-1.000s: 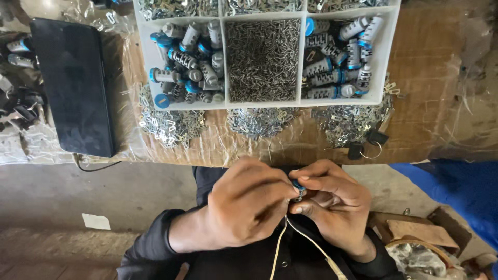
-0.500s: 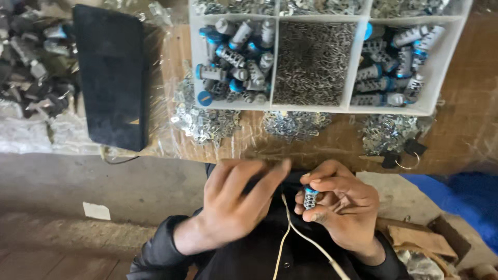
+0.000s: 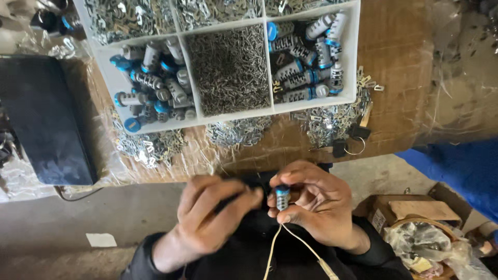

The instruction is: The person assembles small cam lock cylinders at a workbench. They hold a lock body in one hand, insert small metal pins and components into it with the other hand, and place finished assemblies into a compartmented plastic tray, repeating the cycle with parts picked from piles on the table.

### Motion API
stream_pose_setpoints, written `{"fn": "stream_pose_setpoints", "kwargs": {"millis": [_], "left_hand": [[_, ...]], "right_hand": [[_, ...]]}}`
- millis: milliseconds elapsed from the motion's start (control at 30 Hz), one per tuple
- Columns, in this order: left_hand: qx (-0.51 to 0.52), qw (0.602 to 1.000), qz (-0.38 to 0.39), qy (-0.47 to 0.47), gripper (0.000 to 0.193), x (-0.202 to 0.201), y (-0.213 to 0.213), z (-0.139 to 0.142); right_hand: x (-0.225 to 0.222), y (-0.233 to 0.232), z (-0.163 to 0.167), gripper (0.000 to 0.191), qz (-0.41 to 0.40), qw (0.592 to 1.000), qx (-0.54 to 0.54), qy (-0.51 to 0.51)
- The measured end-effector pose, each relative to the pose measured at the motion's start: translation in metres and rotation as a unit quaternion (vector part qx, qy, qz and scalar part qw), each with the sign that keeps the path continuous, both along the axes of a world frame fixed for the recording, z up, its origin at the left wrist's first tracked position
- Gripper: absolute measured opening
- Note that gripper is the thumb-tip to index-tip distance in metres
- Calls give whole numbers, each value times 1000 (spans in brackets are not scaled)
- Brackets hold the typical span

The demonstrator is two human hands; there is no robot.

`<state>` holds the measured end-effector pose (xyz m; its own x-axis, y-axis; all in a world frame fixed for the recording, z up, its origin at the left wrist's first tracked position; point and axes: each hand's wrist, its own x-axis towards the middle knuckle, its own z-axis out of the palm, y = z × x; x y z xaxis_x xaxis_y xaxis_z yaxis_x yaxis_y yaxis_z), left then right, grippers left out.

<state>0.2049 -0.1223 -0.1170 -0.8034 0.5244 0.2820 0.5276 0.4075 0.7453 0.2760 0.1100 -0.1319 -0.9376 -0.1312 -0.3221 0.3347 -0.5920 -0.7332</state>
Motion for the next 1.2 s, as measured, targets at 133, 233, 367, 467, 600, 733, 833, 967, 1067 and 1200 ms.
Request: {"fn": "stream_pose_setpoints", "kwargs": {"millis": [133,233,367,467,600,733,833,967,1067,1200], "left_hand": [[31,996,53,-61,26,-8,17,19],[89,991,8,-104,24,-8,31,29],[47,998,-34,-24,27,-9,39,28],[51,998,-35,2,26,-9,35,26],[33,999,-18,21,27,-7,28,27],[58,998,-1,-18,27,-7,27,29],[51,999,1,-11,27,-12,28,33],[-21,995,-43,91,31,-22,21,39],[27,995,-81,-42,35,-24,11,35],[169,881,-60,-438,35,-18,11,32]], "right_hand": [[4,7,2,39,-30,999,31,17],[4,7,1,40,-23,996,85,22],[2,10,3,40,-17,992,117,38],[2,11,5,42,11,982,180,55],[-1,5,4,42,4,991,122,59],[-4,1,4,41,24,983,168,75],[-5,-1,5,38,11,989,127,78],[-7,-3,5,40,9,987,143,69],[-9,-3,3,38,36,987,123,96],[-10,7,4,36,79,983,89,142]]}}
